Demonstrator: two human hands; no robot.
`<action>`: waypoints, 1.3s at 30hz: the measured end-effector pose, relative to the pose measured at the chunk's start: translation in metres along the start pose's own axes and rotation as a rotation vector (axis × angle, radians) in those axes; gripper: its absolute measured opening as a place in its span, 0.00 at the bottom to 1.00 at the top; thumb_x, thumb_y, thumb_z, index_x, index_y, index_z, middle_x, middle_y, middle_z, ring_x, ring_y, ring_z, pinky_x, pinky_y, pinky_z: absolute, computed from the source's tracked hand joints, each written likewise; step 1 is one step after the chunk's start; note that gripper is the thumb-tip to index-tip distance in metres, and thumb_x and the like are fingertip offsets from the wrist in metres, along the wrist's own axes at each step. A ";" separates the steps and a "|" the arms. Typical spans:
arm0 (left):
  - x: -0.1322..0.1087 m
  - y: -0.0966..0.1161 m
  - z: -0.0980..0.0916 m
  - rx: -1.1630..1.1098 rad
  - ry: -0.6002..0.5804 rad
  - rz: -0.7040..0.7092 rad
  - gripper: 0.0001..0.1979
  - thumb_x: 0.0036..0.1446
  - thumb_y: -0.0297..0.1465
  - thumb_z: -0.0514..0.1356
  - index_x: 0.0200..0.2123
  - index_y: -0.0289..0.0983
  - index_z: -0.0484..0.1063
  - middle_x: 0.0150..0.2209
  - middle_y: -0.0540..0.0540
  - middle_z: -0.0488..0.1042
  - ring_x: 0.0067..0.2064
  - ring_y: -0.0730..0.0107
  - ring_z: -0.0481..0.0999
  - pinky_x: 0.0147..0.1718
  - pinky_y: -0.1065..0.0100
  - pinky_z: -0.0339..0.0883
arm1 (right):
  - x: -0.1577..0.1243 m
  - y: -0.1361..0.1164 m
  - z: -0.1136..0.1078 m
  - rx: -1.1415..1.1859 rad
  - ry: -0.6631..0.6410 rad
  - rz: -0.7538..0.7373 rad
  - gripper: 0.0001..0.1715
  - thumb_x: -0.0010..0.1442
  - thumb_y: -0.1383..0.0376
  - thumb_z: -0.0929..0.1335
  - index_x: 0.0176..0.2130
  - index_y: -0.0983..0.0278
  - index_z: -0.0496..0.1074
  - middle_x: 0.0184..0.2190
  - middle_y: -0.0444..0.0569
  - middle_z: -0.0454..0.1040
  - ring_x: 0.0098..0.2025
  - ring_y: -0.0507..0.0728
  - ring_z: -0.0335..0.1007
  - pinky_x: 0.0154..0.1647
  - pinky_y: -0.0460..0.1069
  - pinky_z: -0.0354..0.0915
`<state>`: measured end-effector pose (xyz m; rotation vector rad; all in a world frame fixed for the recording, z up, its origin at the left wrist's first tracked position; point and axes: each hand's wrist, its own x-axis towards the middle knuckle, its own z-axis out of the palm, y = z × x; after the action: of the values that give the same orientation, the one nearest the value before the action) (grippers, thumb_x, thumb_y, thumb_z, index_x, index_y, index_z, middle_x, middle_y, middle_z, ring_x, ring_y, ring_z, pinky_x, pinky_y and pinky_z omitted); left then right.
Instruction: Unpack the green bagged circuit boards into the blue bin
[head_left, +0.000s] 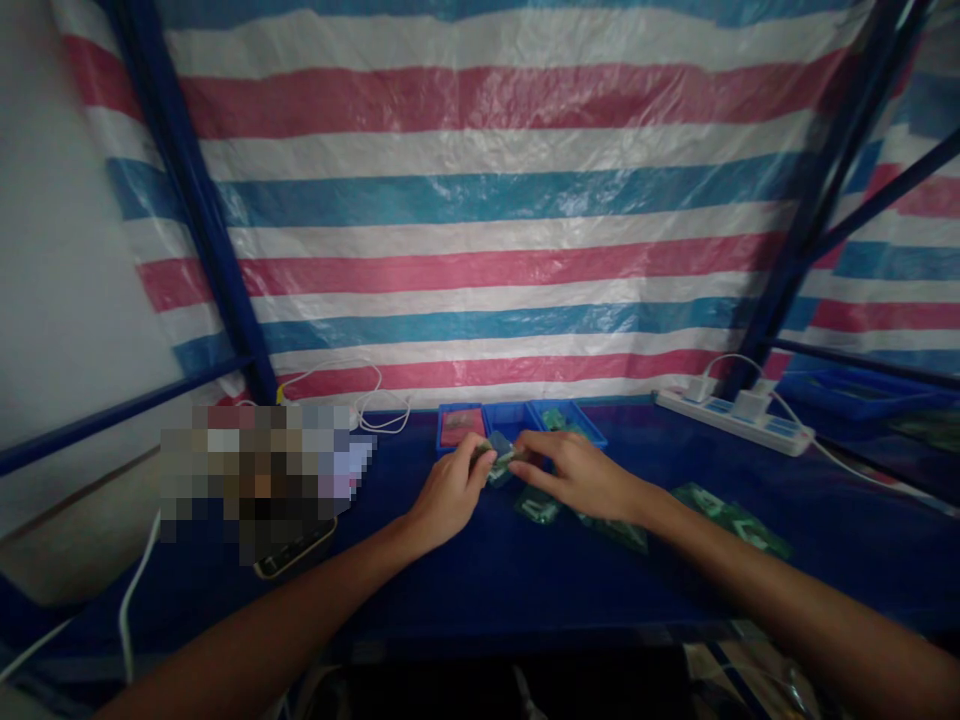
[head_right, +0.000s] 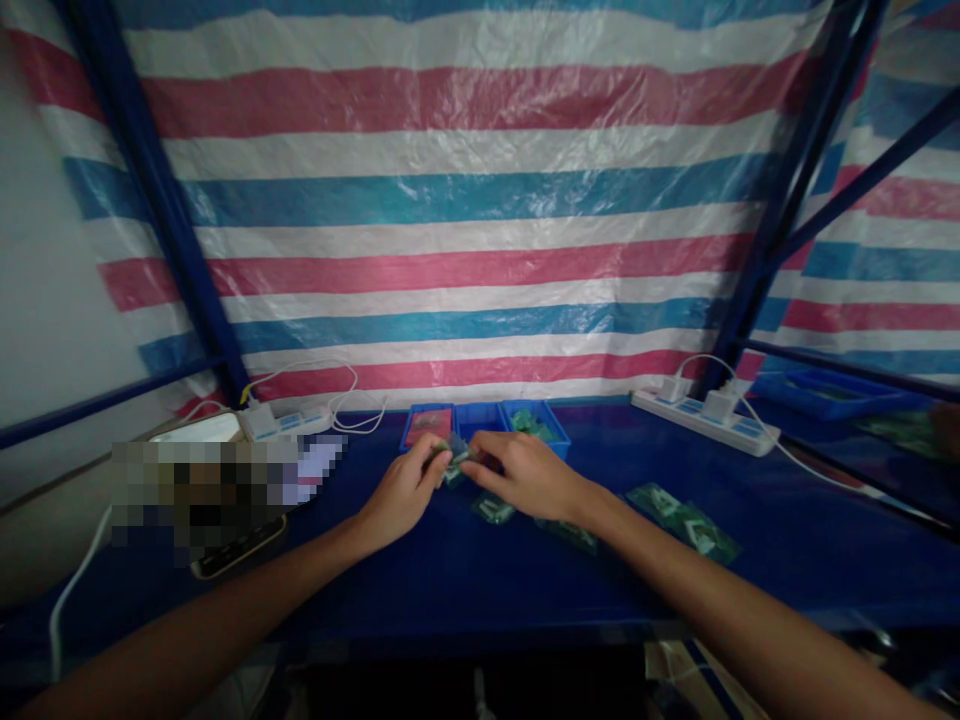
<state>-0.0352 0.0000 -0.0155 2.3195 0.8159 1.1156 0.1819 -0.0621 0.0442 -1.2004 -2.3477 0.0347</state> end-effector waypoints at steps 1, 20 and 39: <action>0.001 -0.001 0.000 -0.028 0.015 -0.003 0.09 0.75 0.37 0.51 0.42 0.41 0.65 0.31 0.52 0.73 0.34 0.67 0.76 0.35 0.68 0.65 | 0.005 0.000 0.004 0.069 0.049 0.031 0.16 0.75 0.57 0.63 0.39 0.62 0.72 0.30 0.45 0.75 0.31 0.56 0.71 0.35 0.50 0.62; 0.005 -0.006 -0.002 -0.189 0.140 -0.063 0.13 0.71 0.42 0.57 0.47 0.39 0.71 0.34 0.49 0.77 0.31 0.69 0.76 0.31 0.69 0.68 | 0.017 0.017 0.045 0.929 0.184 0.199 0.21 0.64 0.48 0.72 0.41 0.61 0.68 0.32 0.43 0.75 0.23 0.49 0.64 0.21 0.45 0.59; 0.003 -0.005 0.000 -0.052 0.073 0.053 0.10 0.72 0.39 0.56 0.45 0.39 0.71 0.39 0.47 0.78 0.38 0.66 0.76 0.39 0.66 0.67 | 0.011 0.016 0.048 0.814 0.203 0.180 0.16 0.66 0.53 0.71 0.37 0.61 0.65 0.25 0.37 0.58 0.22 0.48 0.50 0.20 0.46 0.49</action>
<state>-0.0349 0.0056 -0.0163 2.2812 0.7463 1.2359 0.1672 -0.0348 0.0024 -0.9229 -1.7429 0.8043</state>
